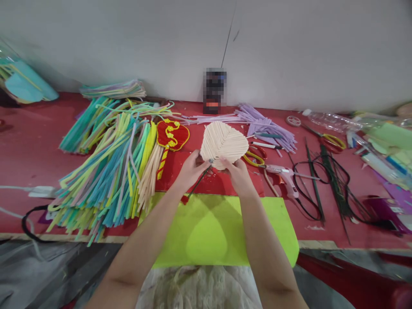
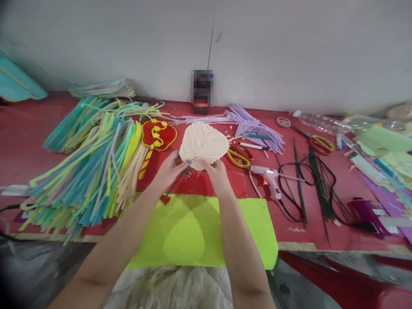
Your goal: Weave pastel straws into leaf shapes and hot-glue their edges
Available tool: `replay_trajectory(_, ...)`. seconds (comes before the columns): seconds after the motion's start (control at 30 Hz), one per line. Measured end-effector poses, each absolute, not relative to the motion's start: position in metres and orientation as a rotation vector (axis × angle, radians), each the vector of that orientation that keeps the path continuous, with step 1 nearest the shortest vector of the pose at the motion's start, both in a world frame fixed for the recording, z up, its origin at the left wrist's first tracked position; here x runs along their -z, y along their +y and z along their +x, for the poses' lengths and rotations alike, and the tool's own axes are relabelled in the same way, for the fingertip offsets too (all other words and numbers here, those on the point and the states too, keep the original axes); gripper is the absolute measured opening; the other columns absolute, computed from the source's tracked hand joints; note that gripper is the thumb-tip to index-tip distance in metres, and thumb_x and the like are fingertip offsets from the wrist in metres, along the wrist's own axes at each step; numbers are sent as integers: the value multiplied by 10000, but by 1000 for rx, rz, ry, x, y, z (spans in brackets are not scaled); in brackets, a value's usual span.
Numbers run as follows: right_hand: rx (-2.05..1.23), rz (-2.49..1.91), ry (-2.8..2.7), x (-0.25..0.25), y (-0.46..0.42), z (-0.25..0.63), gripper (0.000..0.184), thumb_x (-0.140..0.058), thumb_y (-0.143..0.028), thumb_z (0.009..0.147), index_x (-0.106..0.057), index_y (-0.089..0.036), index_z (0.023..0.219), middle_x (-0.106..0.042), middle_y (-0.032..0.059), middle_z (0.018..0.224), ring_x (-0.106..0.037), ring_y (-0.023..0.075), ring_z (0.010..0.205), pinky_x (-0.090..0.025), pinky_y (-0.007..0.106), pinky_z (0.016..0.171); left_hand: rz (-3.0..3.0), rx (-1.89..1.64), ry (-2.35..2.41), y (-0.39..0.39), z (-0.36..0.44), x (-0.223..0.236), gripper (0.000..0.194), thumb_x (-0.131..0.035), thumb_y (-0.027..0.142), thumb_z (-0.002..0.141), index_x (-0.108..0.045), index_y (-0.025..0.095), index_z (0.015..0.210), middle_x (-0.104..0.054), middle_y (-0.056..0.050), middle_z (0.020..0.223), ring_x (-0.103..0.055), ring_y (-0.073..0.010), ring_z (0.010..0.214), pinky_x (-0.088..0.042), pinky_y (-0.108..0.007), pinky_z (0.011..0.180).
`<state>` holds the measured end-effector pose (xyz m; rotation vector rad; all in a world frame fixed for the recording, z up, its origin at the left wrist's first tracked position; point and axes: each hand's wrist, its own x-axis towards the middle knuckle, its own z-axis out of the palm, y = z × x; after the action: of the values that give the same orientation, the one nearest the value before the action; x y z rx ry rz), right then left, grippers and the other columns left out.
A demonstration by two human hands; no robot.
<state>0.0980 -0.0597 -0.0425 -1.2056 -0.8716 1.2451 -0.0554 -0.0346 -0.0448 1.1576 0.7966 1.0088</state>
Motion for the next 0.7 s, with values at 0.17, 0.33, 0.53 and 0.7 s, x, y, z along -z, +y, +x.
replay_trajectory(0.17, -1212, -1113, -800, 42, -60, 96, 391, -774, -415, 639, -711, -174, 941, -741, 65, 978, -689, 234, 896, -580, 355, 755, 1189, -1004, 838, -34, -56, 47, 428, -748, 394, 685, -542, 150, 972, -656, -78, 960, -651, -173, 780, -551, -295, 673)
replay_trajectory(0.33, -1164, -1119, -902, 47, -59, 89, 398, -769, -419, 645, -704, -173, 951, -729, 73, 1029, -672, 240, 977, -543, 400, 883, 1156, -921, 1005, -36, -56, 43, 470, -768, 356, 657, -604, 109, 1023, -678, -119, 1015, -659, -209, 832, -563, -329, 679)
replay_trajectory(0.53, -714, -1355, -947, 50, -57, 96, 475, -701, -452, 711, -615, -174, 1086, -665, 100, 1058, -644, 207, 923, -537, 395, 830, 1135, -953, 1135, -33, -61, 46, 407, -767, 356, 639, -667, 106, 945, -714, -99, 928, -660, -185, 771, -546, -299, 668)
replay_trajectory(0.7, -48, -1480, -1107, 40, -65, 100, 389, -643, -406, 803, -588, -241, 1150, -533, 106, 1105, -577, 166, 820, -529, 338, 689, 1185, -958, 1245, -31, -63, 46, 276, -723, 293, 674, -683, 109, 874, -714, -72, 780, -644, -158, 659, -486, -236, 557)
